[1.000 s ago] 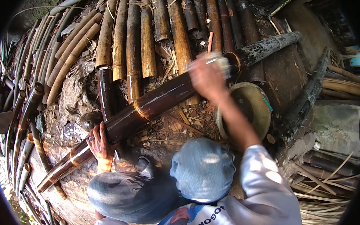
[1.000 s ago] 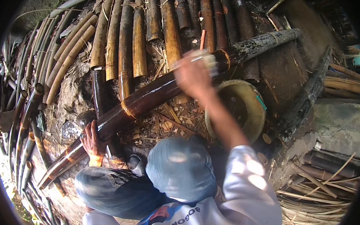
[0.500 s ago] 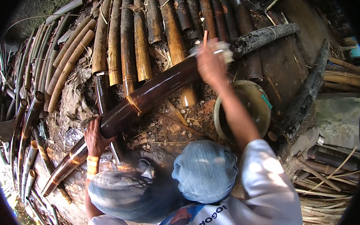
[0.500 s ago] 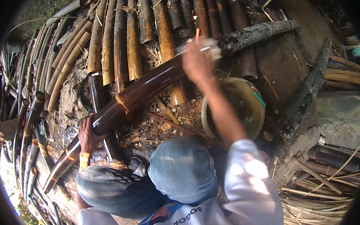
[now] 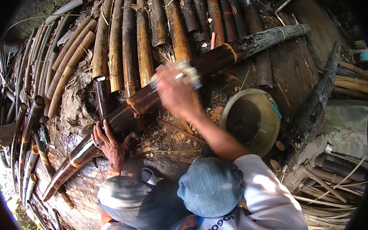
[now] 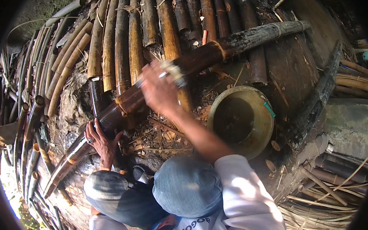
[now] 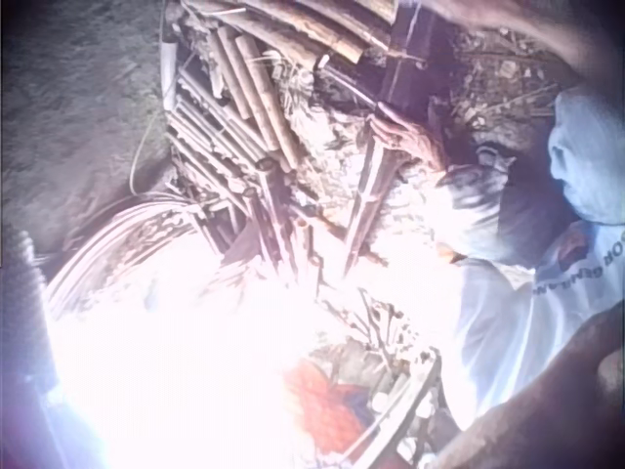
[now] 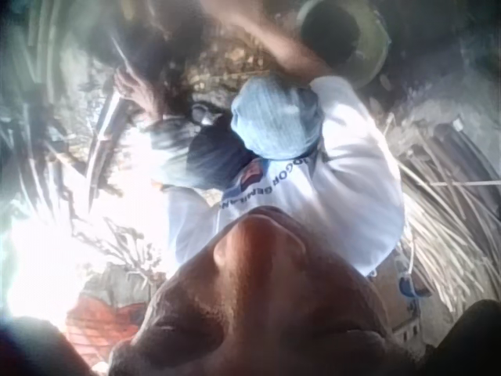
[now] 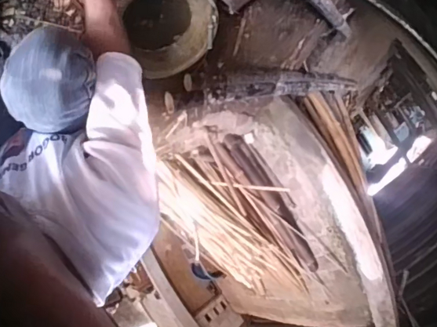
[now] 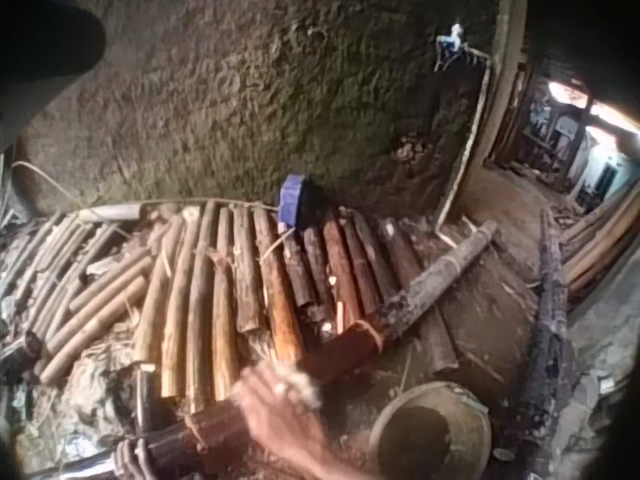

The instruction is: The person sits on the ground and repeatedly rubs a long bamboo pole with a cloth, periodically dipping the cloth into a bucket of liquid. The person rotates the pole to treat different sections, maintaining a consistent rubbing motion along its length.

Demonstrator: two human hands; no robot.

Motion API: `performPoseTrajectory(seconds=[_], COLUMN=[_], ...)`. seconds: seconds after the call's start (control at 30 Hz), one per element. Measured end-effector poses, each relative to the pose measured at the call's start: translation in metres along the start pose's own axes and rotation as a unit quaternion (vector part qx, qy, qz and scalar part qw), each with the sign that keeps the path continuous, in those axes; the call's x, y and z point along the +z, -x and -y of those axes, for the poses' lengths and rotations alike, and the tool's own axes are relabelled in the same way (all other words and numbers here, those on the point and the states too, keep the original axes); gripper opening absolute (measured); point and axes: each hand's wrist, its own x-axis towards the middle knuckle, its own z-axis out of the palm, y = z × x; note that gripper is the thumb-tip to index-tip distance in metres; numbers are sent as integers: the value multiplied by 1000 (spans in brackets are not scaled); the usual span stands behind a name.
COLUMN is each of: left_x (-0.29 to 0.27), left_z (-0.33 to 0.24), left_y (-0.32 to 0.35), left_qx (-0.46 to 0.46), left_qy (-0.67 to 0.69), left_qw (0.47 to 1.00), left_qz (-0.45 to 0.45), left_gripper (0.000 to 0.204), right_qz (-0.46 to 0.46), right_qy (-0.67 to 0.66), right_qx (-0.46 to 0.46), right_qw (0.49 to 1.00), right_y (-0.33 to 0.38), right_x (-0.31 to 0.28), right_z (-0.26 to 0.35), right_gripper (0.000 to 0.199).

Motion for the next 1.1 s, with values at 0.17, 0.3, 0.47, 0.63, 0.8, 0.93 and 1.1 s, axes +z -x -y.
performPoseTrajectory(seconds=[0.17,0.3,0.47,0.63,0.8,0.93,1.1], left_x=[-1,-10,11,24,24,19,15], left_z=[20,40,26,23,36,43,47], left_y=[-51,-107,-120,-140,-178,-194,-190], left_qx=[-46,25,85,54,70,84,82], left_qy=[-6,58,35,-20,17,35,26], left_qw=[996,991,992,993,988,984,981], left_qz=[72,122,89,99,134,152,172], left_gripper=[112,109,123,121,95,93,93], right_qz=[-86,25,-83,-38,-5,-13,-45], right_qy=[138,98,18,67,167,205,-41], right_qx=[175,213,-70,-43,188,45,-170], right_qw=[971,972,994,996,968,978,984], right_y=[-81,-110,-66,-90,-163,-155,-92], right_x=[-117,-86,49,19,-78,-27,66], right_z=[-209,-158,60,-50,-235,-106,97], right_gripper=[55,45,35,43,60,40,46])
